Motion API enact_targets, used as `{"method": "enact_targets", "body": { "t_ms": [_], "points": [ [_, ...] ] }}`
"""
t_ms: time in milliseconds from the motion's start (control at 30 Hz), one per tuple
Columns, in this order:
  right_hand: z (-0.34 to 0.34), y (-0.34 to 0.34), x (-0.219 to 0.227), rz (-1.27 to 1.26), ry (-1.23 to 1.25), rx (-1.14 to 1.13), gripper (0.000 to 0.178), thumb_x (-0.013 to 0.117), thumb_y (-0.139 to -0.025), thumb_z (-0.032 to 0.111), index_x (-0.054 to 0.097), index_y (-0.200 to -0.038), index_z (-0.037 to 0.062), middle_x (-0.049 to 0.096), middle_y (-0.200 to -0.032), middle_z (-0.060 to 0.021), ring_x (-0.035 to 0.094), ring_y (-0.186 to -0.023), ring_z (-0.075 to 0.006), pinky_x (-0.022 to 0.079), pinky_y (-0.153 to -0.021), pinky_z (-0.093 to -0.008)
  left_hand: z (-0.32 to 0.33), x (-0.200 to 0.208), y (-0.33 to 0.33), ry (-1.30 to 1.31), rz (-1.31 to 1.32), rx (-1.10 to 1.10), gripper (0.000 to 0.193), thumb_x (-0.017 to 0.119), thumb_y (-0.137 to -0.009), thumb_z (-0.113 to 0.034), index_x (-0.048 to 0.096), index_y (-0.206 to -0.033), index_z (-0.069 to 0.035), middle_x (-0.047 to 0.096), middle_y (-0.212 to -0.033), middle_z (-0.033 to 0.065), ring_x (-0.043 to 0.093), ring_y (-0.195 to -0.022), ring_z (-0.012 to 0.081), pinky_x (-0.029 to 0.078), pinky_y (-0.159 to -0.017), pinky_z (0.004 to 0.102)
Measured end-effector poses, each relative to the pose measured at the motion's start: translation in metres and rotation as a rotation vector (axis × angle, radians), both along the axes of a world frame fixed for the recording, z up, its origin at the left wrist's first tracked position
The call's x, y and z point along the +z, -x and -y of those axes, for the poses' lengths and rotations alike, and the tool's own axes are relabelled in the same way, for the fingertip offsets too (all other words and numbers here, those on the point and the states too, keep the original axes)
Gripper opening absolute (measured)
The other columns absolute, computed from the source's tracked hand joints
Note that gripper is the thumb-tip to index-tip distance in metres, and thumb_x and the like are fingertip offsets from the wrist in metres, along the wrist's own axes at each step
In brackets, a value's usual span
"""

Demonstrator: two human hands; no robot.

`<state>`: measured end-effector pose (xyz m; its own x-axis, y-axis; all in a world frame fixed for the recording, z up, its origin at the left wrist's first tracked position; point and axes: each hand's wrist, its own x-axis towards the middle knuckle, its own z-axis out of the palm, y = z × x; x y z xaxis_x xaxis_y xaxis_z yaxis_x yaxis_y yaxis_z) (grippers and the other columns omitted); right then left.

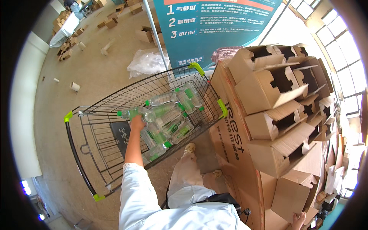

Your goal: The person places plastic bottles into small cardboard boxes, folds the box flaps closed, and stacks the completed boxes on the table.

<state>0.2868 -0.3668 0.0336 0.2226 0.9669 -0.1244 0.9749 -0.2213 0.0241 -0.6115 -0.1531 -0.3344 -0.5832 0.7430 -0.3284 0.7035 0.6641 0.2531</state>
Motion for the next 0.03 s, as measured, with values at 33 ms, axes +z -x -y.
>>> {"method": "enact_targets", "body": {
  "t_ms": [33],
  "points": [
    [-0.0073, 0.0109, 0.0024, 0.013, 0.005, -0.005, 0.01, 0.066, -0.082, 0.003, 0.072, -0.088, -0.0007, 0.068, -0.084, -0.0159, 0.062, -0.073, -0.0286, 0.05, -0.069, -0.0406, -0.004, -0.0155, 0.0028, 0.014, -0.028, 0.008, 0.035, 0.069, -0.084, -0.026, 0.067, -0.105, 0.001, 0.069, -0.095, 0.0235, 0.067, -0.091, 0.0366, 0.052, -0.076, 0.0484]
  ]
}}
